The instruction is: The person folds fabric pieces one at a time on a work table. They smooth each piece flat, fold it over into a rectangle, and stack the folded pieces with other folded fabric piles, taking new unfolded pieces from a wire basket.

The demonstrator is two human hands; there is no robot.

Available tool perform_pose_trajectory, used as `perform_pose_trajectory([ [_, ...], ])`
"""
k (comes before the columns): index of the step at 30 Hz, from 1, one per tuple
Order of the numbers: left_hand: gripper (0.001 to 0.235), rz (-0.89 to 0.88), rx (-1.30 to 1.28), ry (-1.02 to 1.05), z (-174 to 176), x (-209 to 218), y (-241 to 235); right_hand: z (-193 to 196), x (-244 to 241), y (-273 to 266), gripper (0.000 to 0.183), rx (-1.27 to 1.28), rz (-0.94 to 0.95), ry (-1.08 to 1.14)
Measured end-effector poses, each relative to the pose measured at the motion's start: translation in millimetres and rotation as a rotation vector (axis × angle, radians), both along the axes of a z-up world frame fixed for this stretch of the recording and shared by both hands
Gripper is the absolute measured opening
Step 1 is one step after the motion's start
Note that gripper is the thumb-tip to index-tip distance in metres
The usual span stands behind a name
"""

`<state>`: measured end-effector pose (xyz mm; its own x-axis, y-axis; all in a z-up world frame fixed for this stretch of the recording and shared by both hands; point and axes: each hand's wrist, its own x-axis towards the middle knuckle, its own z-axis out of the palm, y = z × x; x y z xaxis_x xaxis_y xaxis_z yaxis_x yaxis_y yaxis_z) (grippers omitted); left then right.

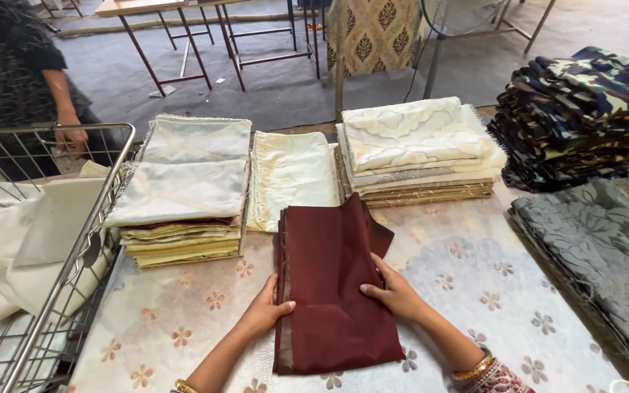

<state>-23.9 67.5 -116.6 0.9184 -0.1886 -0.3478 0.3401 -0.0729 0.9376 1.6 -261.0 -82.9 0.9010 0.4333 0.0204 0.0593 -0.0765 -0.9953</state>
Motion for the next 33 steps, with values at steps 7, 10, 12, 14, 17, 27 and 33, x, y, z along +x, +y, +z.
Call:
perform_pose_trajectory([
  [7,0.083,0.008,0.047,0.123,31.8,-7.5,-2.4,5.7,0.7,11.5,0.080,0.048,-0.030,0.264],
  [10,0.074,0.043,-0.014,0.090,25.8,-8.6,-0.8,31.9,-4.5,34.9,0.073,-0.036,-0.108,0.095],
  [12,0.063,0.109,-0.084,0.072,31.4,-12.4,-0.4,84.0,-17.4,53.9,0.067,-0.300,-0.008,-0.319],
  [14,0.063,0.114,-0.141,-0.024,30.8,-12.1,1.5,118.9,-26.4,61.1,0.066,-0.372,0.045,-0.293],
  [17,0.064,0.147,-0.272,-0.157,62.7,-15.1,0.4,128.5,-24.0,48.7,0.063,-0.342,0.068,-0.388],
  [27,0.044,0.087,1.012,-0.589,58.4,19.0,29.1,-35.8,-38.6,-67.9,0.053,0.153,-0.349,0.361],
  [33,0.081,0.331,1.501,-1.089,176.0,64.9,44.9,42.5,-37.8,-44.2,0.079,-0.932,-0.475,-0.543],
])
